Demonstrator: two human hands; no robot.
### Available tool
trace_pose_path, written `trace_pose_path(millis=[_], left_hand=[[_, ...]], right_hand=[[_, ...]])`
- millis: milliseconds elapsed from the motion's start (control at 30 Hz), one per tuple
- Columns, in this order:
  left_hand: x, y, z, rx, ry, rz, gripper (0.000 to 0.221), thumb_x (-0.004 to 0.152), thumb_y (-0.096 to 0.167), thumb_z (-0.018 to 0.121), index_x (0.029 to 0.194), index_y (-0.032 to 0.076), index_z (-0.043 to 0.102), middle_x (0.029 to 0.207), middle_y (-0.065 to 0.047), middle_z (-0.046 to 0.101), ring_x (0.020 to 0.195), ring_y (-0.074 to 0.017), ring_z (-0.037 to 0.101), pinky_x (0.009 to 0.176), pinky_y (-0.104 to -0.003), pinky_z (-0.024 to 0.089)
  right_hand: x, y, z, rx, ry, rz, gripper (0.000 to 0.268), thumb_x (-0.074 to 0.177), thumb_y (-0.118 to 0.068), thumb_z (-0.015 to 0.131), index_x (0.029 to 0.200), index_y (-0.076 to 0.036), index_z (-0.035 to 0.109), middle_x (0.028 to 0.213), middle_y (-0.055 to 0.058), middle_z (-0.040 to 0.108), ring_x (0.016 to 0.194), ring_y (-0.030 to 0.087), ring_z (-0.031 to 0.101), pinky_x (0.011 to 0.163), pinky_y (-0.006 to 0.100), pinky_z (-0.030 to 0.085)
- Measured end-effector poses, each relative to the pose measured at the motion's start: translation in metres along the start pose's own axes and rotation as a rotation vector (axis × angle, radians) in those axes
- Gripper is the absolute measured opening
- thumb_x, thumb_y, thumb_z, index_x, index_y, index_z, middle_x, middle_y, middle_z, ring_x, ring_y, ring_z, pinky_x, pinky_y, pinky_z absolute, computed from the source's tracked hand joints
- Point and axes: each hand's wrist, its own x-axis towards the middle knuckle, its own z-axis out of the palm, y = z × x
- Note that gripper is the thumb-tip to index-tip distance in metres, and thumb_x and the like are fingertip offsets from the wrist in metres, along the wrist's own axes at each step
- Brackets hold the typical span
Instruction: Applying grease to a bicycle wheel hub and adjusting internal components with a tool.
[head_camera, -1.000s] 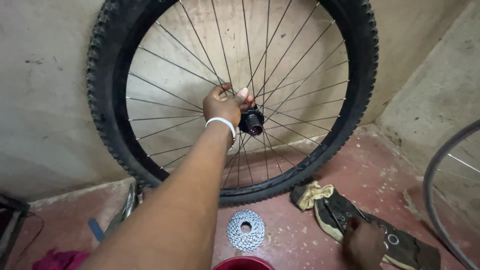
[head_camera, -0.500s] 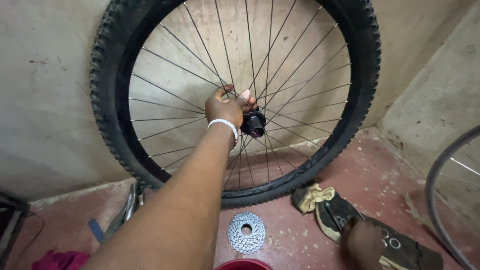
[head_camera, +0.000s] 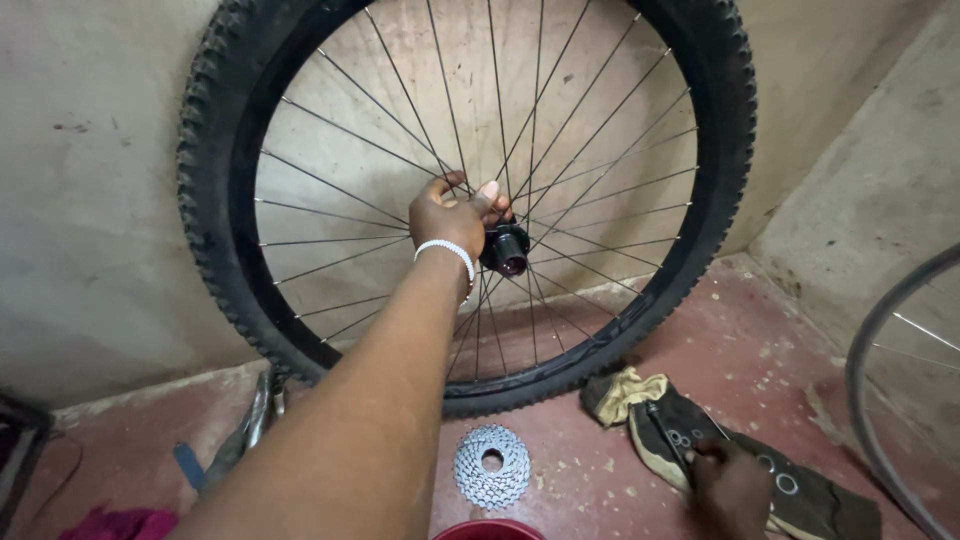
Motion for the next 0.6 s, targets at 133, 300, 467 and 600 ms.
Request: trace_pose_path(millis=[133,300,467,600], left_hand=[[-0.011,0.009,0.003,0.038,0.038,-0.032,0.041,0.093,-0.003,0.067,0.13,0.002,0.049,0.078,-0.014,0.07,0.062,-0.0202,0.067,0.059,-0.03,0.056],[-0.003,0.003,0.003,0.005,0.028,-0.012,0.039,0.093,-0.005,0.067,0.127,0.001,0.049,0.08,-0.016,0.07,0.061,-0.0218,0.067,0.058,-0.031,0.057],[-0.023,0.01,0.01,0.457,0.187,0.106,0.032,0.087,0.005,0.077,0.115,0.003,0.06,0.074,-0.006,0.073,0.061,-0.0135,0.074,0.056,-0.026,0.058],[-0.077,0.028,0.01,0.948,0.393,0.457,0.044,0.083,0.016,0.08,0.121,0.004,0.06,0.099,-0.007,0.064,0.092,-0.0247,0.063,0.083,-0.04,0.052]], right_hand=[[0.016,0.021,0.018,0.39,-0.056,0.164,0.027,0.091,-0.011,0.078,0.117,-0.014,0.082,0.09,0.007,0.082,0.073,0.024,0.069,0.072,0.034,0.051],[0.028,0.02,0.032,0.847,-0.085,0.157,0.027,0.091,0.004,0.076,0.117,0.002,0.078,0.096,0.02,0.075,0.082,0.027,0.063,0.076,0.037,0.05],[-0.037,-0.065,-0.033,1.071,-0.171,0.153,0.034,0.091,0.01,0.069,0.124,0.003,0.072,0.111,0.019,0.074,0.1,0.027,0.066,0.09,0.037,0.05],[-0.077,-0.106,-0.069,1.218,-0.314,0.046,0.039,0.092,0.01,0.063,0.13,0.003,0.068,0.109,0.018,0.07,0.084,0.024,0.056,0.068,0.034,0.039]])
